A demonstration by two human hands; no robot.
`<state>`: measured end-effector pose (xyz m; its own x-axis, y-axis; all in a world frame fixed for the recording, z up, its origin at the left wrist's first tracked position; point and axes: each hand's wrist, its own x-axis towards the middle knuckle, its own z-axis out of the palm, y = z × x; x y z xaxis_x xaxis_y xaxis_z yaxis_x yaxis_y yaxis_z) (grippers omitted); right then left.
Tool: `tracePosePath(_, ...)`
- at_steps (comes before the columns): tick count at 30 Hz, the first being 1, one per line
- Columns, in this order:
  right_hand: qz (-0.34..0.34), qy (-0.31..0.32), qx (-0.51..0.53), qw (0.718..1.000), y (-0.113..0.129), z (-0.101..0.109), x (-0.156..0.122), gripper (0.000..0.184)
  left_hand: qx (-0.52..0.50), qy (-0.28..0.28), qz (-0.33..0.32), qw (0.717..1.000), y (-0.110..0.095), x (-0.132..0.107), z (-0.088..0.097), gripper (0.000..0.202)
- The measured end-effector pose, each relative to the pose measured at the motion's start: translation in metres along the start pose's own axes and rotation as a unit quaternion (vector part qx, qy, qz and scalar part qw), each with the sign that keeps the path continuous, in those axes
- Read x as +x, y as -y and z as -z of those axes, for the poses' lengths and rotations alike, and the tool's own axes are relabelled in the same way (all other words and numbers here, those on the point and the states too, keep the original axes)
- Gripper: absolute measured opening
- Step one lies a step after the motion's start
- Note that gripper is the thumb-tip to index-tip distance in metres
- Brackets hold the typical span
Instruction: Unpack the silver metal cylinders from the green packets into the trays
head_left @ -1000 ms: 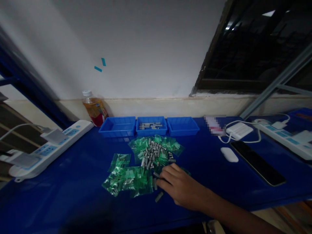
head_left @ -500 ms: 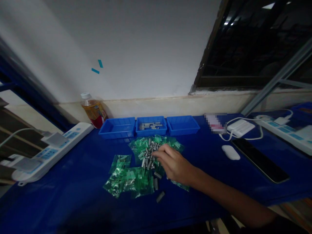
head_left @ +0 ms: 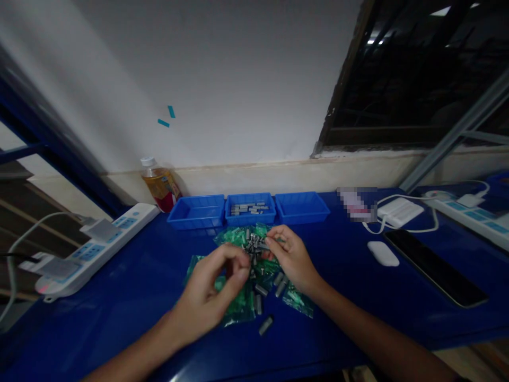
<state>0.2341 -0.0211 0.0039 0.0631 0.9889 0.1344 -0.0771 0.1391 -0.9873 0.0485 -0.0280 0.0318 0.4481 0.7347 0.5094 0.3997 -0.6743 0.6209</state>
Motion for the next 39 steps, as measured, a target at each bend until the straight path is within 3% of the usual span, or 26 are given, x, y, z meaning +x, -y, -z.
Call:
tracePosePath(6,-0.012,0.029,0.028,0.999,-0.007,-0.009,-0.004,0.025,0.027,0.027,-0.056,0.998,0.027,0.011,-0.025,0.012)
tracePosePath(9,-0.009,0.035,0.006,0.999,-0.009,-0.010,-0.007,0.021,0.011,0.032,-0.057,0.998,0.031,0.013,-0.025,0.011)
tracePosePath(11,0.032,0.047,-0.056,0.997,-0.007,-0.009,-0.010,0.014,0.003,0.031,-0.038,0.999,0.032,0.012,-0.022,0.010)
tracePosePath(13,0.112,0.078,-0.166,0.977,-0.004,-0.007,-0.014,0.014,-0.004,0.034,-0.012,0.999,0.033,0.011,-0.019,0.010)
tracePosePath(15,0.188,0.112,-0.282,0.934,-0.003,-0.005,-0.018,0.019,-0.011,0.042,0.008,0.999,0.033,0.009,-0.016,0.011)
tracePosePath(18,0.236,0.134,-0.368,0.890,-0.003,-0.004,-0.019,0.016,-0.021,0.056,0.023,0.998,0.034,0.006,-0.014,0.012)
tracePosePath(21,0.232,0.129,-0.378,0.887,-0.004,-0.003,-0.017,0.015,-0.025,0.048,0.023,0.998,0.033,0.004,-0.014,0.012)
tracePosePath(25,0.210,0.129,-0.379,0.892,-0.003,-0.001,-0.015,0.016,-0.020,0.044,-0.039,0.998,0.032,0.002,-0.014,0.034)
tracePosePath(28,0.201,0.142,-0.380,0.891,0.000,-0.001,-0.016,0.021,-0.018,0.064,-0.073,0.995,0.032,0.002,-0.013,0.026)
tracePosePath(33,0.196,0.123,-0.368,0.900,0.001,-0.001,-0.020,0.015,-0.009,0.032,-0.052,0.998,0.031,0.004,-0.011,0.015)
tracePosePath(35,0.231,0.114,-0.377,0.890,0.001,0.000,-0.021,0.020,-0.005,0.029,-0.047,0.998,0.030,0.005,-0.011,0.010)
tracePosePath(39,0.266,0.135,-0.414,0.860,0.002,-0.001,-0.021,0.013,0.001,0.034,-0.045,0.998,0.031,0.004,-0.012,0.009)
